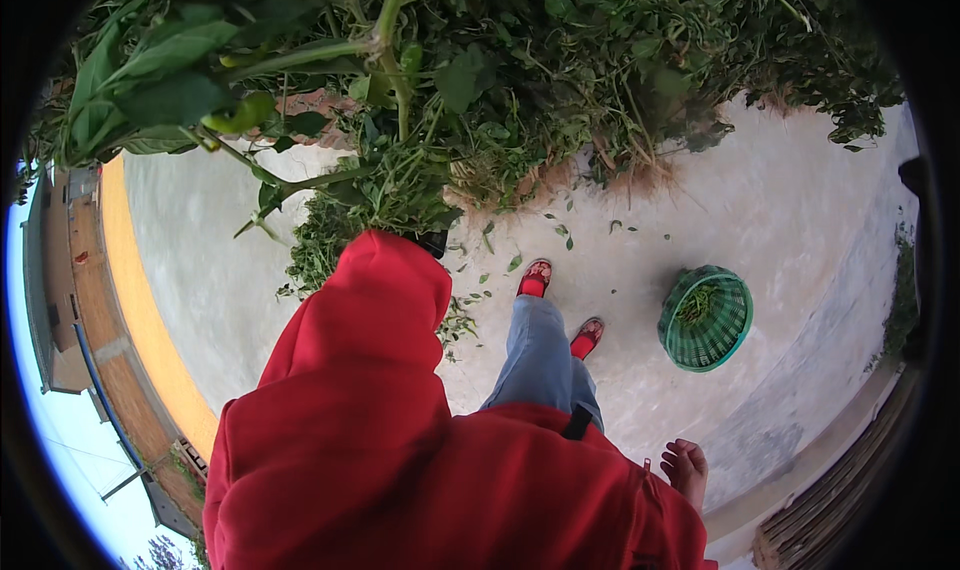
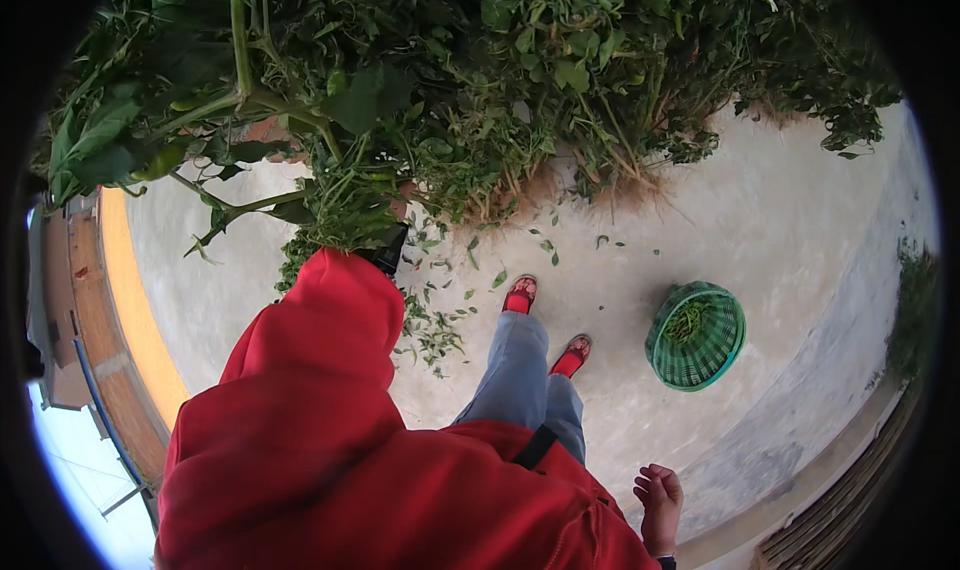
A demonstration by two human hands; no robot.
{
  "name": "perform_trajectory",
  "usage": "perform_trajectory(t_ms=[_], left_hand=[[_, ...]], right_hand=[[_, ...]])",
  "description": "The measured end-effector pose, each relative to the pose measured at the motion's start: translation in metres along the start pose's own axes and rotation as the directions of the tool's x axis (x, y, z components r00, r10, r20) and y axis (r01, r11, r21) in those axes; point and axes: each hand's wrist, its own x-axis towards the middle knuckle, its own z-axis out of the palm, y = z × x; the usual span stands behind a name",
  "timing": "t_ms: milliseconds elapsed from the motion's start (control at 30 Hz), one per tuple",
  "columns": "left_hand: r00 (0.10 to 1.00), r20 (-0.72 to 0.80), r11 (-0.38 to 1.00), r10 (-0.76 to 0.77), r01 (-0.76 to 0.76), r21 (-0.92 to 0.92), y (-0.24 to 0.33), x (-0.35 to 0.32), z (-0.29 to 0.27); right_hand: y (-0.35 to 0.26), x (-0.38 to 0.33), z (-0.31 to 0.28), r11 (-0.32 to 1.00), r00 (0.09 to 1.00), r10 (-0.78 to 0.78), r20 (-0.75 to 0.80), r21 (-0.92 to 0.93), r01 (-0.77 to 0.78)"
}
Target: The person picks green and red chili peppers from uprooted pepper plants by hand and places them into a green basket on the ground. The person repeatedly handles the plants, removes peppers, and deposits them into the basket.
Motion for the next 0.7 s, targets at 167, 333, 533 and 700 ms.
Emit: perform_trajectory(t_ms=[167, 333, 533, 700], left_hand=[[0.996, -0.086, 0.996, -0.009, 0.002, -0.084, -0.027, -0.041, -0.025], [0.992, -0.125, 0.996, -0.011, -0.001, -0.093, -0.034, -0.075, -0.031], [0.995, -0.042, 0.996, 0.094, -0.095, -0.005, -0.002, -0.085, -0.008], [0.960, 0.104, 0.964, 0.260, -0.264, 0.025, 0.060, -0.062, 0.042]], right_hand=[[-0.019, 0.002, -0.002, 0.998, 0.996, -0.051, 0.073, -0.044, 0.054], [-0.026, 0.007, -0.012, 0.985, 0.983, -0.117, 0.143, -0.110, 0.133], [-0.018, 0.005, -0.035, 0.983, 0.982, -0.119, 0.145, -0.123, 0.137], [-0.001, 0.003, -0.045, 0.992, 0.994, -0.085, 0.071, -0.090, 0.091]])
